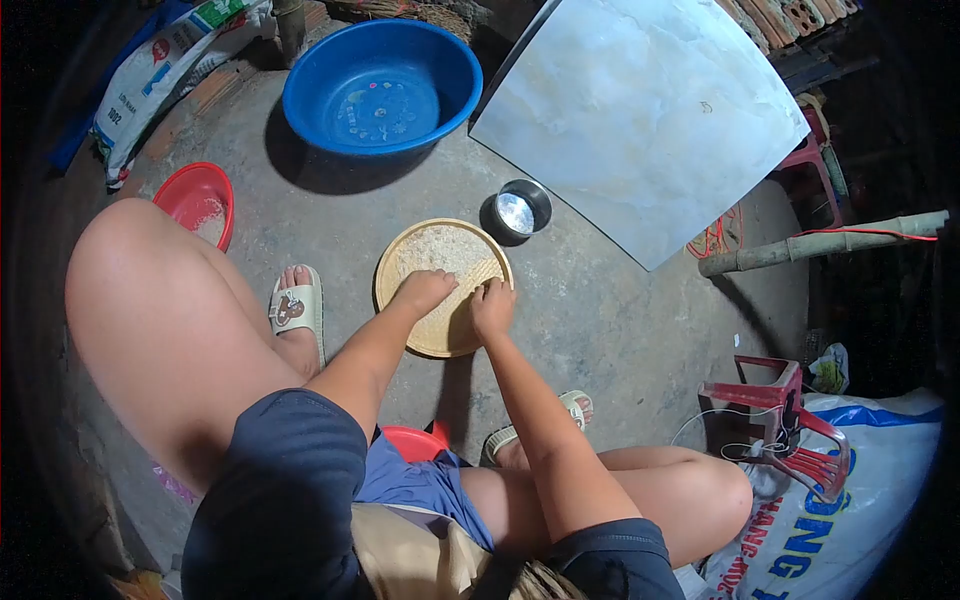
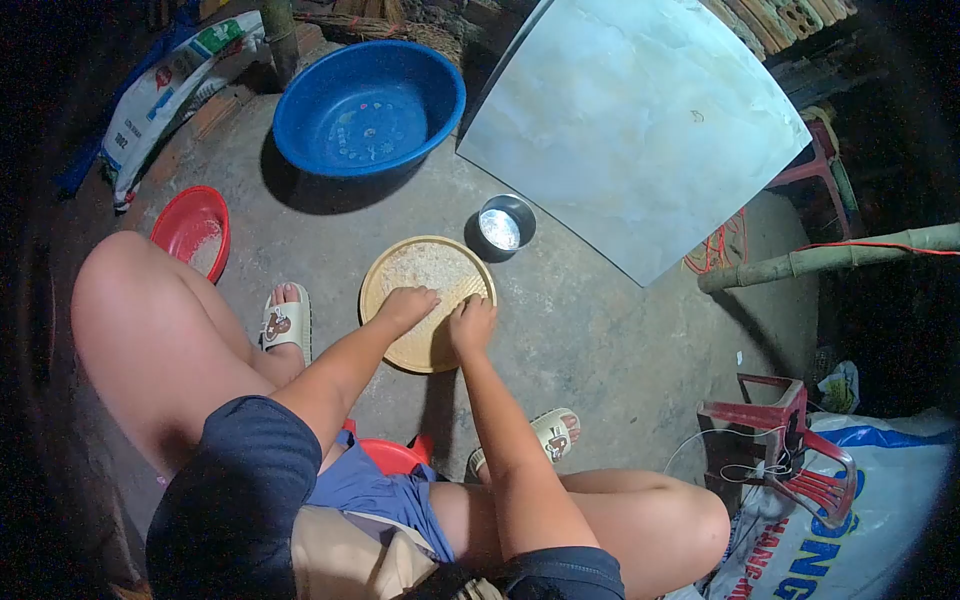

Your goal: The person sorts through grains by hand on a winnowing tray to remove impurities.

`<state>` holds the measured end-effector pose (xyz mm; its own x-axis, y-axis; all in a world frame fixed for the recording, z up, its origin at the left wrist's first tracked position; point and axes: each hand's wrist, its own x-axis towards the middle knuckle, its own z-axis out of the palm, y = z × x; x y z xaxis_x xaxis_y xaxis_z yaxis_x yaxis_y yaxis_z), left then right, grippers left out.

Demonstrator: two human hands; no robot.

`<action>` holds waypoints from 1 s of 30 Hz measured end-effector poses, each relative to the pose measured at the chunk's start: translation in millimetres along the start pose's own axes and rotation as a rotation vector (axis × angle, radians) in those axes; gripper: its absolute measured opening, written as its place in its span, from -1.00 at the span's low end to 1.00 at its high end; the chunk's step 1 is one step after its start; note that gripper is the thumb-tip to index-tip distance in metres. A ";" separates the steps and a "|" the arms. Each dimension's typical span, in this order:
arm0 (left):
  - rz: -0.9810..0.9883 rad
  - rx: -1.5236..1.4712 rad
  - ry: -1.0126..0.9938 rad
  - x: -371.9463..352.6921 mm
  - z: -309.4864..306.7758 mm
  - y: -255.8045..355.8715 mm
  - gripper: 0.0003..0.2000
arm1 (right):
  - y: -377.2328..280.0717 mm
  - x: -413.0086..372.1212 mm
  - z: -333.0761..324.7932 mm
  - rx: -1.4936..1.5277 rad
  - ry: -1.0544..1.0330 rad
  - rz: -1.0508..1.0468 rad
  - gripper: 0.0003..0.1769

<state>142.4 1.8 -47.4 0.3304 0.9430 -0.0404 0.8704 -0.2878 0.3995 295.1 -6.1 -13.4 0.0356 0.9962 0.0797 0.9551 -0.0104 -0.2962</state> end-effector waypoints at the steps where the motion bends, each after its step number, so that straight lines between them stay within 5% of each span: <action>1: 0.004 0.003 0.003 5.1 0.1 1.2 -0.79 | 9.3 9.0 16.3 0.136 -0.063 0.045 -0.74; 3: -0.061 -0.180 0.074 10.8 -0.4 7.0 -0.76 | 23.2 21.3 47.1 0.275 -0.126 0.092 -0.73; 6: -0.249 -0.369 0.168 23.9 -21.0 32.1 -0.73 | 10.1 32.8 33.3 1.376 -0.360 0.848 -0.62; 11: -0.160 -0.629 0.388 46.0 -28.2 76.3 -0.78 | 1.0 43.2 14.5 1.718 -0.592 0.890 -0.38; 13: -0.172 -0.660 0.401 46.5 -34.8 89.6 -0.75 | 10.0 48.3 15.8 2.089 -0.773 0.625 -0.52; 15: -0.041 -0.529 0.392 38.9 -46.7 93.6 -0.78 | 8.8 44.5 5.9 2.086 -0.765 0.665 -0.47; 17: 0.025 -0.467 0.390 33.7 -48.0 94.5 -0.79 | -4.1 32.3 -33.3 1.860 -0.507 0.665 -0.61; 20: 0.210 -0.249 0.393 25.4 -42.2 79.2 -0.81 | 31.3 45.9 15.9 1.698 -0.733 0.754 -0.61; 22: 0.274 -0.074 0.285 17.8 -41.2 68.2 -0.82 | 23.0 46.9 3.8 1.618 -0.709 0.841 -0.68; 25: 0.260 -0.119 0.366 -0.6 -34.1 50.8 -0.72 | 48.8 44.7 54.8 1.519 -0.573 0.947 -0.76; 26: 0.181 -0.097 0.243 -6.3 -34.6 44.8 -0.63 | 61.5 45.1 75.1 1.498 -0.467 0.956 -0.77; 30: -0.032 -0.019 0.111 -15.1 -23.4 14.3 -0.58 | 29.0 54.2 21.9 1.255 -0.228 1.191 -0.79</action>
<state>141.3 -12.7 -19.6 0.2591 0.9647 0.0482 0.8722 -0.2551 0.4174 318.3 49.5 -38.5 0.3450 0.4871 -0.8023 -0.3520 -0.7253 -0.5917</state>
